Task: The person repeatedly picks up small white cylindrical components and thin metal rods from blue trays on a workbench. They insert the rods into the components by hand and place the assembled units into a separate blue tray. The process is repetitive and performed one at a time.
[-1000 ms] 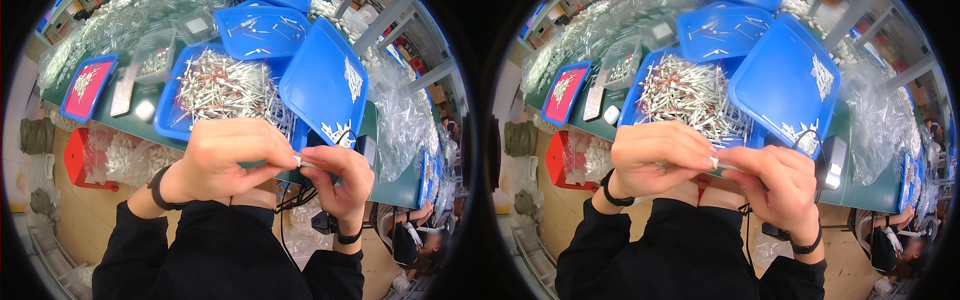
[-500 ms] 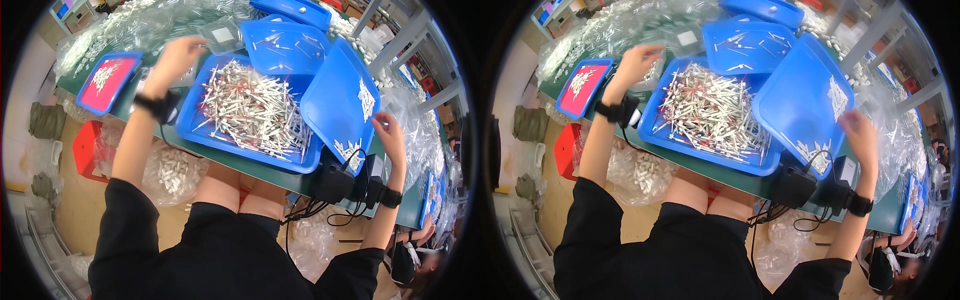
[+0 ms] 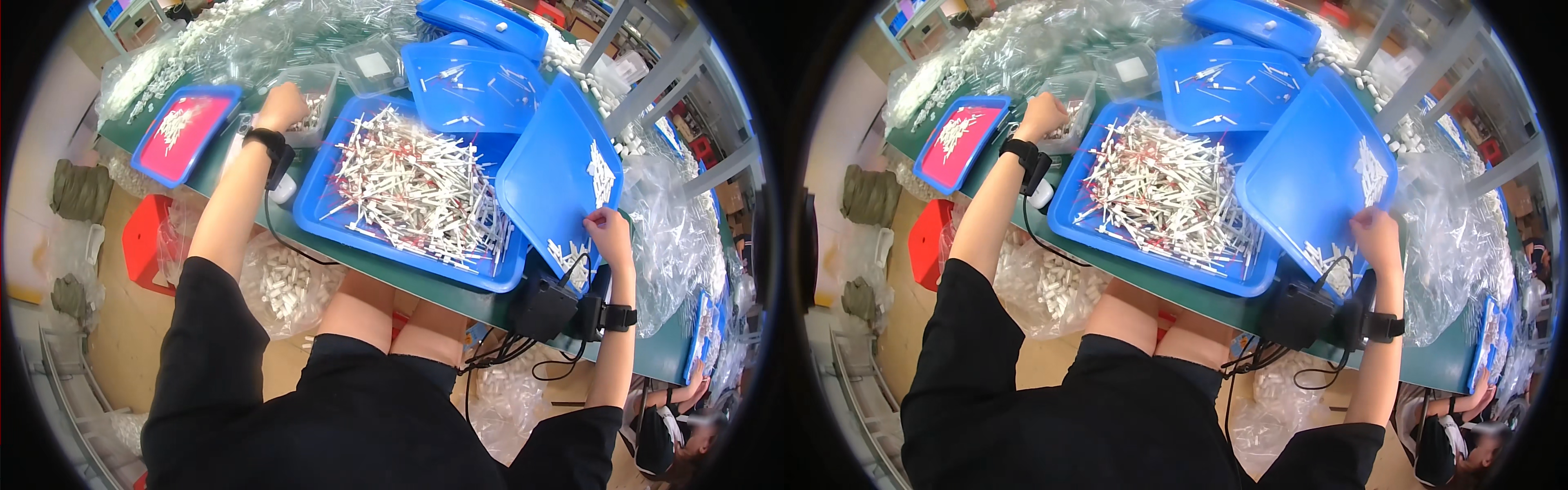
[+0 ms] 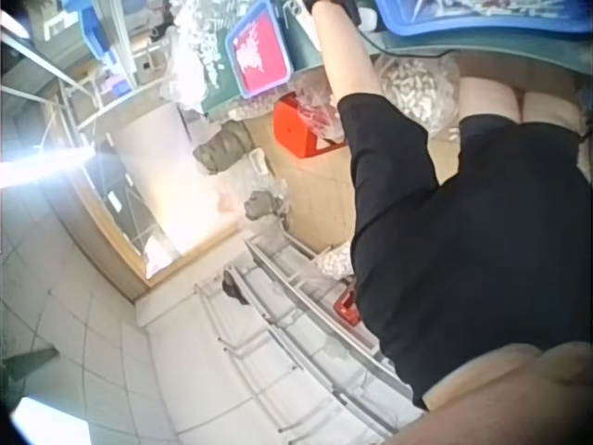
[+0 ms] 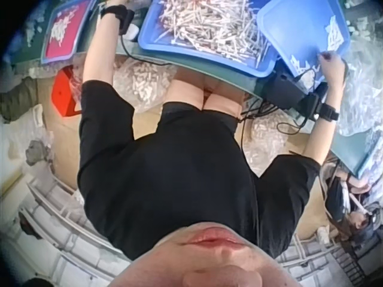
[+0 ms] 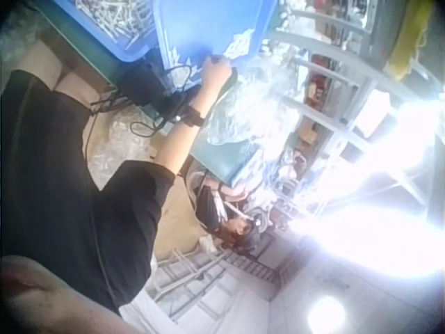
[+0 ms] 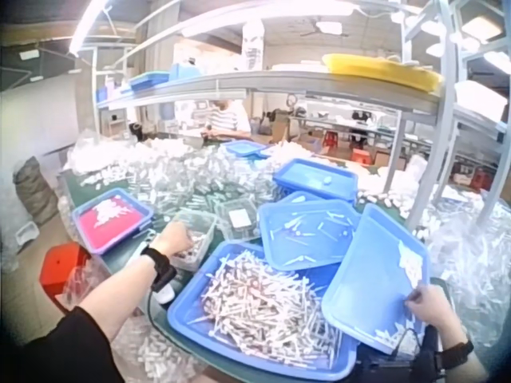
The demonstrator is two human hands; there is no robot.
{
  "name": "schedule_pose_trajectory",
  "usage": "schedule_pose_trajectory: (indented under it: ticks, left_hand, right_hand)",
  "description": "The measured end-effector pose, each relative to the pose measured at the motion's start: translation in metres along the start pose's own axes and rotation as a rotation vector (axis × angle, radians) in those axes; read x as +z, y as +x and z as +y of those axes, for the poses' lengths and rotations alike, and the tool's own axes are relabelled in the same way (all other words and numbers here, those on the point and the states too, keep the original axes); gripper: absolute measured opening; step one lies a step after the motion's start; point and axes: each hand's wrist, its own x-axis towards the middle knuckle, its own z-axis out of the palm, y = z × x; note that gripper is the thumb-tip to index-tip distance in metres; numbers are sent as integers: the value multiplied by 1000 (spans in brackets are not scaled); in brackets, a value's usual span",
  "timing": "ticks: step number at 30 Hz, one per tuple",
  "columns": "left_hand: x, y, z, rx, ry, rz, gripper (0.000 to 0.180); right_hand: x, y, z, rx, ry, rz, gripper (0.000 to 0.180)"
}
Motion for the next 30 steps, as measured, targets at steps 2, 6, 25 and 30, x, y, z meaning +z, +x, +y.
schedule_pose_trajectory:
  ticks: [2,6,25,30]
  left_hand:
    - [-3,-8,4,20,-138,66,18]
    - [-18,14,-15,-118,-403,-15,25]
    - [-64,-157,158,587,-1000,-257,37]
    - [-58,-192,180,557,-944,-381,34]
  right_hand:
    - [-7,-8,-7,32,42,39,29]
    - [-6,-17,-15,-15,167,-73,46]
    - [-18,-26,-18,-28,120,-416,18]
    - [-18,-26,-12,-58,106,-265,16]
